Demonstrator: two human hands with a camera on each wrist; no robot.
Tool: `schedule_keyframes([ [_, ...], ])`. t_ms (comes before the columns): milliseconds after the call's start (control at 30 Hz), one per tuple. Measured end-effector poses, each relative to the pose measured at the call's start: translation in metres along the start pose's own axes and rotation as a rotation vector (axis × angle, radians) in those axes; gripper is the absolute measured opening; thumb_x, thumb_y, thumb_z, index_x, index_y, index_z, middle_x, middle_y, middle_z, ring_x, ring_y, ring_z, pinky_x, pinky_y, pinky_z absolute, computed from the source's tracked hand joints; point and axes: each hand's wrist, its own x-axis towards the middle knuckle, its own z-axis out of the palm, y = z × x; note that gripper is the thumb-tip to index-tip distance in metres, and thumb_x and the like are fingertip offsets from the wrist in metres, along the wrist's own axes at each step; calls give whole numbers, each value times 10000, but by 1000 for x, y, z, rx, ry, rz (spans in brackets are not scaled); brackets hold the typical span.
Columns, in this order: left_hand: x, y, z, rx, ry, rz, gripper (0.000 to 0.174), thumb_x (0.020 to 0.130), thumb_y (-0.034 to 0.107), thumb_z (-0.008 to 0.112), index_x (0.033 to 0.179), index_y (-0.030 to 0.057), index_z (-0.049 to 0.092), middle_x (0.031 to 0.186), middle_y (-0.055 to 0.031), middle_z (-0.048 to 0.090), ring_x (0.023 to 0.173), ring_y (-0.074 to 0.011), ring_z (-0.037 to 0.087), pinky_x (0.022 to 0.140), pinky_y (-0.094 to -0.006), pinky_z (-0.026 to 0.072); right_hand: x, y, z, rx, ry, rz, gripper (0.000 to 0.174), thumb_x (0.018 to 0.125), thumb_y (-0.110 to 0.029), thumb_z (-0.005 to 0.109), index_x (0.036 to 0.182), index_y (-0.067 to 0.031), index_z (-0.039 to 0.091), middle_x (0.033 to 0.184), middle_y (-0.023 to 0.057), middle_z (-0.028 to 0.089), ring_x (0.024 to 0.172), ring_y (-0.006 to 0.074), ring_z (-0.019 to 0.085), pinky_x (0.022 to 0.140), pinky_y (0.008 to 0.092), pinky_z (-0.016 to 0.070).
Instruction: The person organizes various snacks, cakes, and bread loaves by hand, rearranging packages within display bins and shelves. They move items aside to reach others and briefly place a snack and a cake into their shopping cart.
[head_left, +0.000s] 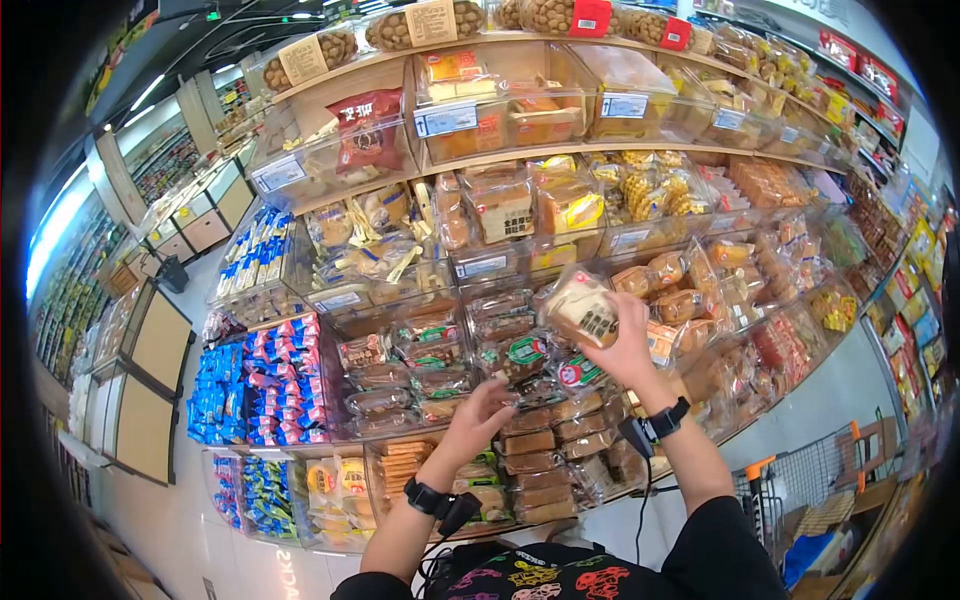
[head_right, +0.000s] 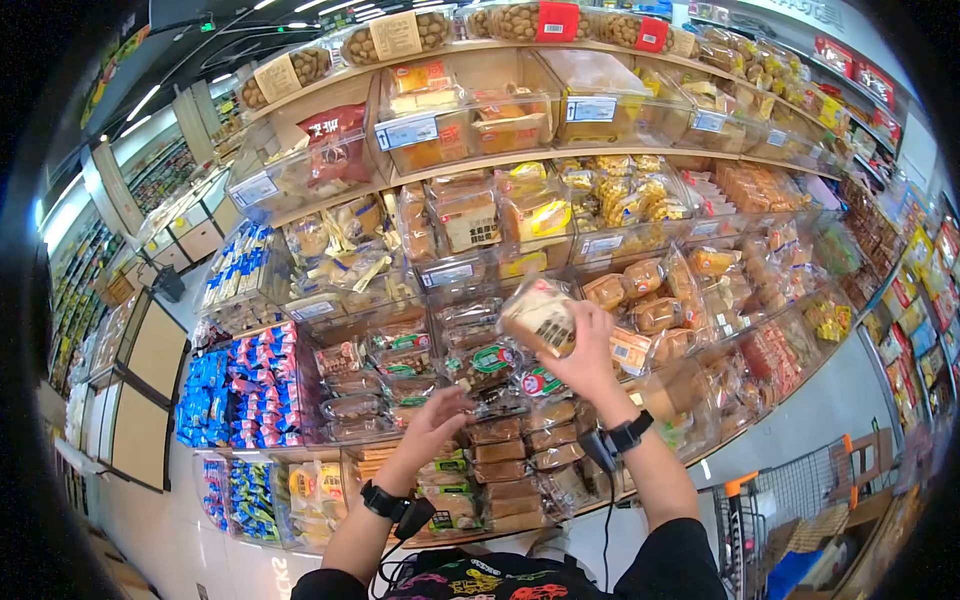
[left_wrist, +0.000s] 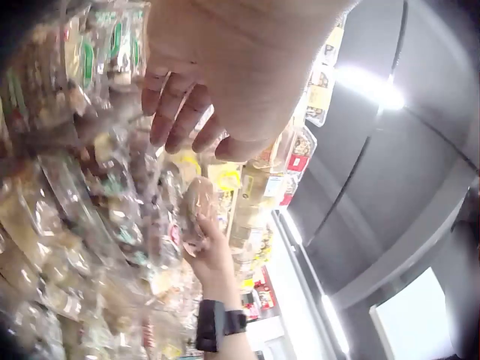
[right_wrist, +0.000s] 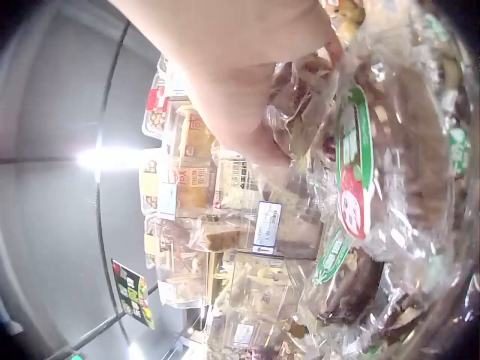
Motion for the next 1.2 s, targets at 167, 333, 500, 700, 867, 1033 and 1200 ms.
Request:
schedule_keyframes([
  [167,25,42,62,-525,93,-6,489,879,16,582,1324,17,379,1213,-126,552,1062,-173,578,907,-312,485,1,-14,-51,-21,-329,-685,958,545,-125,833,1364,-158,339,1394,207,293,1307,424,257,1078,505,257],
  [333,30,62,78,-288,188,118,461,837,-59,604,1262,-14,432,1188,-90,576,1066,-159,574,940,-306,464,5,-35,-96,221,-234,-444,1115,537,-240,901,1417,-155,222,1414,243,255,1272,413,345,1020,491,357],
  [500,39,126,85,-22,-15,298,587,763,-54,695,1280,-18,420,1210,-65,551,1104,-141,529,971,-304,436,78,-53,-158,680,-742,51,749,673,-178,836,1292,-79,425,1134,107,579,1046,178,552,911,334,450],
  [700,122,203,31,429,307,571,378,781,110,694,1122,26,558,968,-90,659,858,-161,623,742,-304,499,184,-70,-124,268,-245,-464,499,644,-184,821,1074,-56,604,1052,119,649,979,248,622,878,331,473],
  [867,174,152,-9,831,679,630,316,770,136,650,1042,-10,582,862,-195,620,828,-353,603,748,-396,486,201,-17,13,257,37,-497,391,645,-89,772,1008,-60,631,980,157,652,927,321,626,816,382,490],
  [1033,173,134,-37,1151,754,699,413,769,116,654,1146,-1,532,1077,-186,574,949,-379,545,890,-421,429,207,-2,49,329,-149,-276,395,655,-69,747,1018,-33,598,956,173,640,927,361,604,803,403,483],
  [1200,177,127,-52,1052,772,394,612,755,220,703,1254,11,415,1122,-275,521,1023,-433,526,867,-466,447,216,-2,58,268,-177,-323,382,678,-68,733,1026,-47,575,1002,166,610,944,365,585,793,418,480],
])
